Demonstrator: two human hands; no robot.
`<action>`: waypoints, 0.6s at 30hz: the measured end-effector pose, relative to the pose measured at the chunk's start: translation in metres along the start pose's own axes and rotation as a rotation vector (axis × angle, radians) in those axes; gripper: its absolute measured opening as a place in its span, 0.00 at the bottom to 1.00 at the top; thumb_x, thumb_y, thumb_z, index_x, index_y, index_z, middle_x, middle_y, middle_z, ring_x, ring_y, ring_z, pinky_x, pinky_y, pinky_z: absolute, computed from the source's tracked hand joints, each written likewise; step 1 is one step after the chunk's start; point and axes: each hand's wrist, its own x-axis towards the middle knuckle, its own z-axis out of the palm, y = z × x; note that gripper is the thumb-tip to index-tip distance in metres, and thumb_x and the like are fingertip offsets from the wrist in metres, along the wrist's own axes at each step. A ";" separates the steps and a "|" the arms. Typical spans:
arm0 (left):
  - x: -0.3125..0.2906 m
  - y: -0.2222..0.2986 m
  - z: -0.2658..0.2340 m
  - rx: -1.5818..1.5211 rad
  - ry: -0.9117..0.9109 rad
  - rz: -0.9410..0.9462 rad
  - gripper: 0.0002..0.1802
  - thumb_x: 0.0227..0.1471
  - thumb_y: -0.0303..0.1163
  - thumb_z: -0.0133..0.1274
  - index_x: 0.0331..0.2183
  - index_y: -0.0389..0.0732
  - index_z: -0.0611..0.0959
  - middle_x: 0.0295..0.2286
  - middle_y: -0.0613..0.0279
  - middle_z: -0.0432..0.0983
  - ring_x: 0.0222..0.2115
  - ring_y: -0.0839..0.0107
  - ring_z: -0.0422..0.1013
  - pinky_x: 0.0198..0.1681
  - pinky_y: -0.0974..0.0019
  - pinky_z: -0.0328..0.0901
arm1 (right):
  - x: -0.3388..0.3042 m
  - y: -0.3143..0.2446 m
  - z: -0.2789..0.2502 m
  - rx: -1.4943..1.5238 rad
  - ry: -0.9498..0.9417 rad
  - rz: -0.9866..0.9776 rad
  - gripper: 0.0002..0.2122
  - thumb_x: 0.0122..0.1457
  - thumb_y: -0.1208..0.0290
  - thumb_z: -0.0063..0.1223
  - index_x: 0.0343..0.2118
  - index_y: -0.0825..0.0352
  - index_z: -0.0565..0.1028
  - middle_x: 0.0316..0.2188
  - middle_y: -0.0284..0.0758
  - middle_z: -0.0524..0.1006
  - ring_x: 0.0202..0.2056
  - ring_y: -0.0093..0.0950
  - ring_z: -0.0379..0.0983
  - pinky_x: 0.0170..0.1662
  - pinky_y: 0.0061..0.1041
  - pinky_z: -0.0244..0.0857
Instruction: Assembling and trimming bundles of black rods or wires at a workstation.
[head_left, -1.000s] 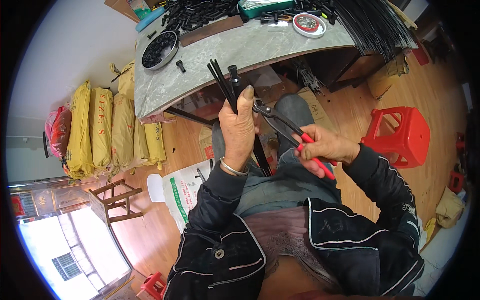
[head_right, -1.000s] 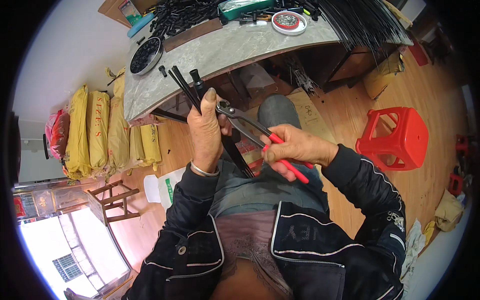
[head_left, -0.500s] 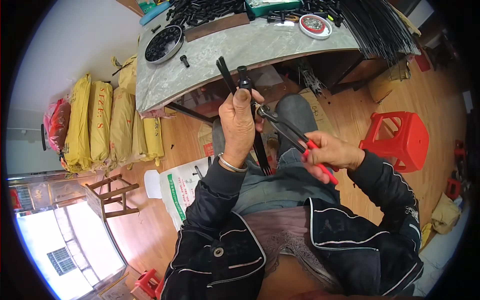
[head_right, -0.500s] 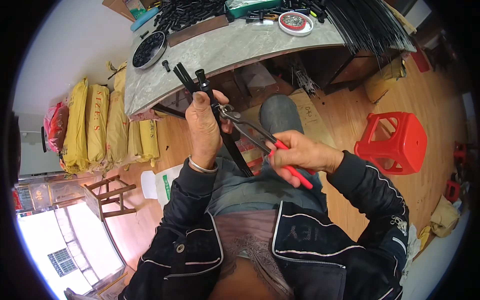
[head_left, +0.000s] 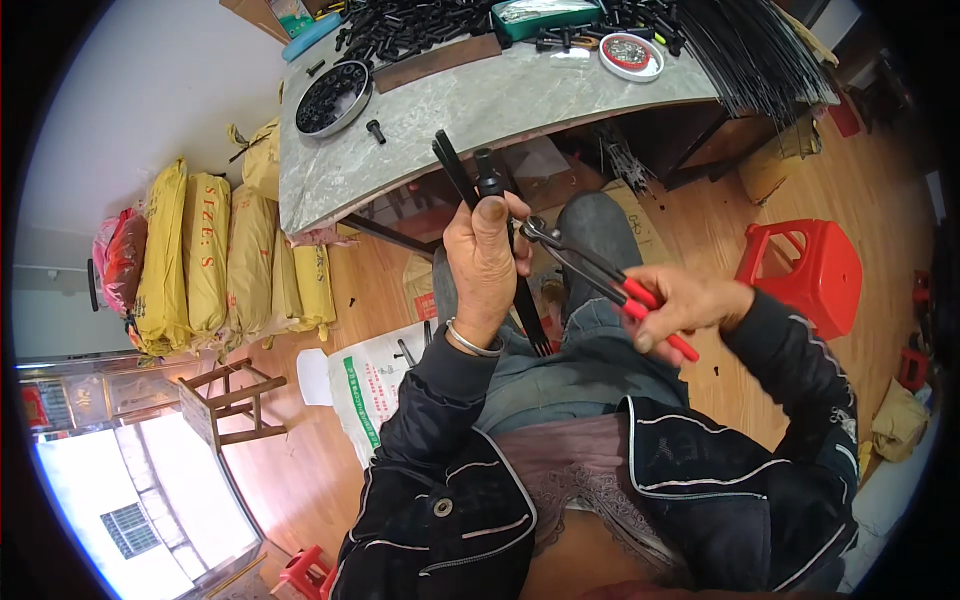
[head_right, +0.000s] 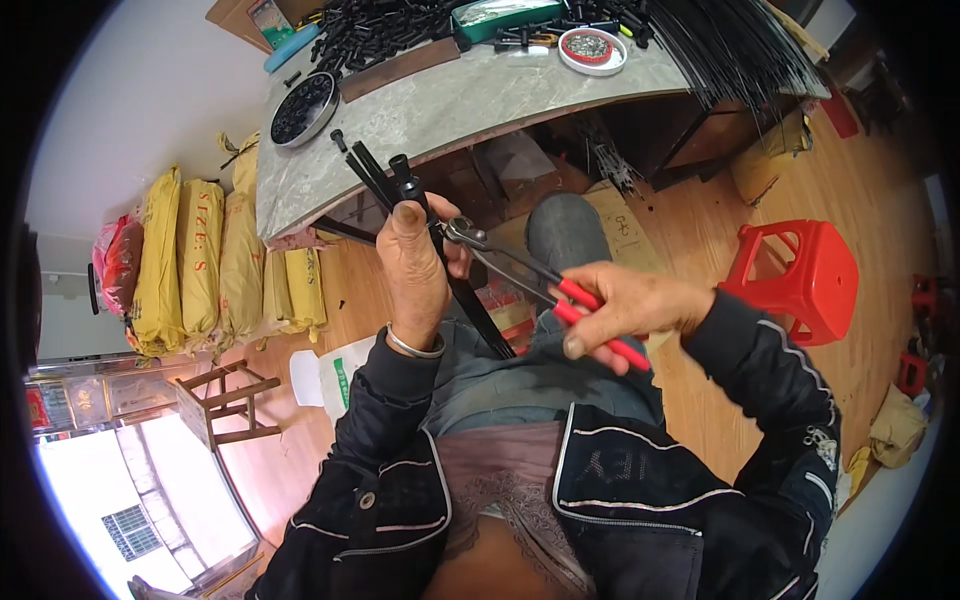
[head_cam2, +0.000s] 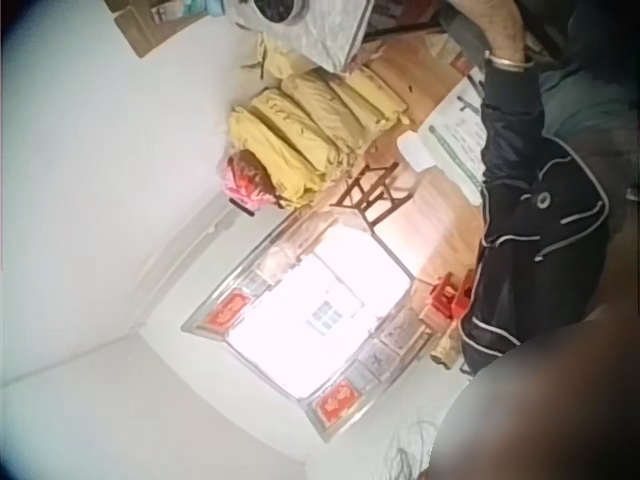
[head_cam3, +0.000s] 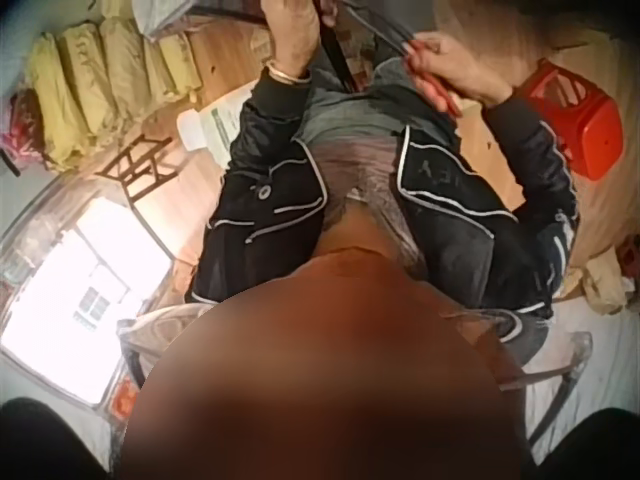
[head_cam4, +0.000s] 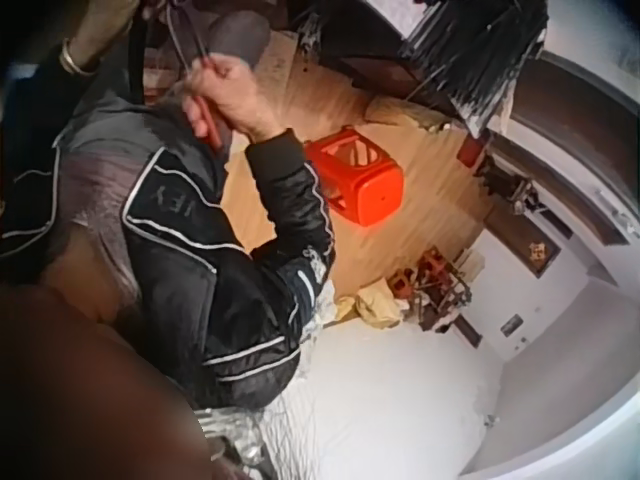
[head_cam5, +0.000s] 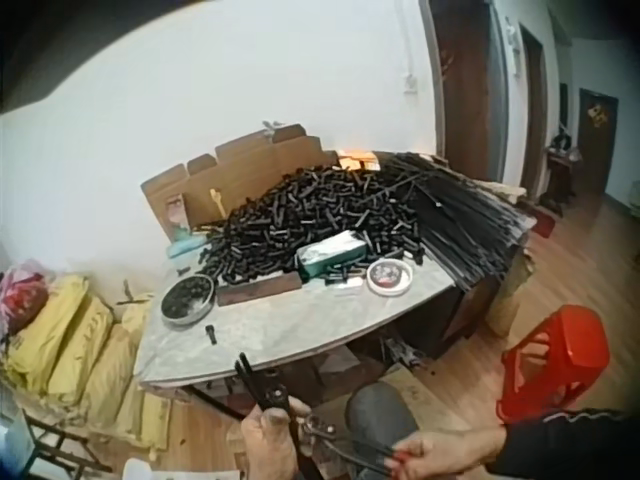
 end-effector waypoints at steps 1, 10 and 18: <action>0.000 -0.001 -0.005 0.003 0.001 0.008 0.33 0.53 0.63 0.48 0.29 0.37 0.74 0.15 0.69 0.65 0.11 0.82 0.61 0.13 0.78 0.56 | 0.002 -0.018 0.004 -0.405 0.086 -0.012 0.10 0.53 0.75 0.52 0.38 0.70 0.67 0.25 0.36 0.75 0.17 0.23 0.70 0.20 0.20 0.64; 0.004 -0.003 -0.006 -0.123 -0.026 0.026 0.30 0.54 0.59 0.49 0.30 0.36 0.74 0.14 0.70 0.62 0.11 0.82 0.60 0.13 0.77 0.56 | 0.002 -0.001 -0.004 0.044 0.113 -0.097 0.15 0.60 0.63 0.54 0.40 0.70 0.70 0.25 0.42 0.76 0.21 0.27 0.75 0.24 0.24 0.68; 0.002 -0.004 -0.006 -0.057 -0.039 0.002 0.28 0.56 0.57 0.48 0.31 0.36 0.74 0.14 0.69 0.62 0.11 0.82 0.59 0.14 0.76 0.56 | 0.000 -0.040 -0.007 -1.085 0.274 -0.188 0.18 0.54 0.68 0.57 0.43 0.71 0.66 0.26 0.41 0.75 0.26 0.29 0.73 0.31 0.27 0.67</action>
